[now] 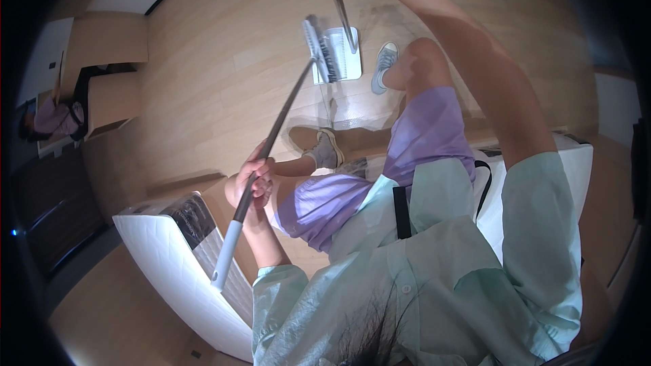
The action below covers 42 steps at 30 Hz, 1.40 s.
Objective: The person assembles a floor wiper by attaching the brush head to the handle and then places the assembled wiper into a dustpan.
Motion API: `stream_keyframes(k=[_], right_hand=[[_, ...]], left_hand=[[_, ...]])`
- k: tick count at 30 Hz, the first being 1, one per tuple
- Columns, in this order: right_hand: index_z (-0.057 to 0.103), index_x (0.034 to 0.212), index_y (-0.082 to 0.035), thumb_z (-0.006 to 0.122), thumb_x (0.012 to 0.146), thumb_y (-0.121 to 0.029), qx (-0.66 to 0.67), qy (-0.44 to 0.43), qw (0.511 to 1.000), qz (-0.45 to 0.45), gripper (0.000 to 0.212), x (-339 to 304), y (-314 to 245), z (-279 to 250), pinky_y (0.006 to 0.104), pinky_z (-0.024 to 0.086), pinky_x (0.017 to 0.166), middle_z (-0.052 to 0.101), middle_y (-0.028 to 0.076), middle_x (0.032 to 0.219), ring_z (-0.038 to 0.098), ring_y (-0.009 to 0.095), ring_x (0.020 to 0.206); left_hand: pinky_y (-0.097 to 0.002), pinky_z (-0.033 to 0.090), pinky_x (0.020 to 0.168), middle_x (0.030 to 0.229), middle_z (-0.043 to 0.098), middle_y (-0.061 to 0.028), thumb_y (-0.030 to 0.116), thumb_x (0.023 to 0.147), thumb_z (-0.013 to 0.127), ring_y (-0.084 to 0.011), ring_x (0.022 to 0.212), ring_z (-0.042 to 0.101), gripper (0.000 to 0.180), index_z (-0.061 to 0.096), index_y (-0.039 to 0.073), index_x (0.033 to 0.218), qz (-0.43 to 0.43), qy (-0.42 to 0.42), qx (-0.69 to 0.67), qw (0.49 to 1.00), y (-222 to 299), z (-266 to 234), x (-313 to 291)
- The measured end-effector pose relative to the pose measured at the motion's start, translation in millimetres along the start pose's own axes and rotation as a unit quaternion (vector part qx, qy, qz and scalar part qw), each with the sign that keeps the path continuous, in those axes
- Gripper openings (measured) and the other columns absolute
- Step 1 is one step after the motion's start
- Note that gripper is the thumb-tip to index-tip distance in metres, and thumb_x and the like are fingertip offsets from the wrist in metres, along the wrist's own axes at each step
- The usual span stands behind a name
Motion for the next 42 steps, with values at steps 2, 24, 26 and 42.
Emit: stream_keyframes(k=[2, 24, 26, 42], right_hand=[[0.075, 0.079, -0.007, 0.07, 0.07, -0.051, 0.001, -0.001, 1.0, -0.004, 0.045, 3, 0, -1, 0.0449, 0.057, 0.068, 0.073, 0.017, 0.079, 0.072, 0.035, 0.076], [0.076, 0.081, -0.009, 0.068, 0.071, -0.053, -0.001, -0.005, 1.0, 0.013, 0.045, 2, -3, -1, 0.045, 0.056, 0.07, 0.073, 0.017, 0.082, 0.072, 0.035, 0.08], [0.076, 0.081, -0.009, 0.068, 0.071, -0.053, 0.001, 0.0, 1.0, 0.01, 0.045, 2, -2, 0, 0.0449, 0.056, 0.071, 0.073, 0.017, 0.081, 0.072, 0.035, 0.08], [0.075, 0.077, -0.007, 0.069, 0.072, -0.053, 0.013, 0.018, 1.0, -0.003, 0.047, 0, 4, -1, 0.0449, 0.057, 0.069, 0.072, 0.018, 0.078, 0.072, 0.035, 0.076]], left_hand=[[-0.0165, 0.037, 0.031, 0.073, 0.045, -0.0043, 0.001, 0.095, 0.043, -0.0055, 0.043, 0.042, 0.056, 0.03, -0.004, 0.15, 0.039, -0.009, -0.043, 0.998, 11, -12, -6], [-0.0252, 0.045, 0.041, 0.069, 0.054, -0.0035, 0.008, 0.088, 0.058, -0.0108, 0.049, 0.052, 0.042, 0.048, 0.001, 0.128, -0.004, 0.099, 0.321, 0.942, -56, -10, 108], [-0.0238, 0.043, 0.039, 0.069, 0.053, -0.0027, 0.007, 0.088, 0.057, -0.0097, 0.048, 0.05, 0.048, 0.044, 0.001, 0.134, -0.011, 0.073, 0.28, 0.957, -54, -3, 100], [-0.017, 0.042, 0.032, 0.076, 0.051, -0.0045, 0.005, 0.094, 0.047, -0.0064, 0.048, 0.048, 0.032, 0.045, 0.0, 0.126, 0.104, 0.021, 0.035, 0.994, 27, -23, 20]])
Point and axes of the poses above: each hand's wrist, its own x-axis towards the middle knuckle, its own z-axis out of the palm, y = z × x, the point moved 2 cm from there along x, towards the middle knuckle
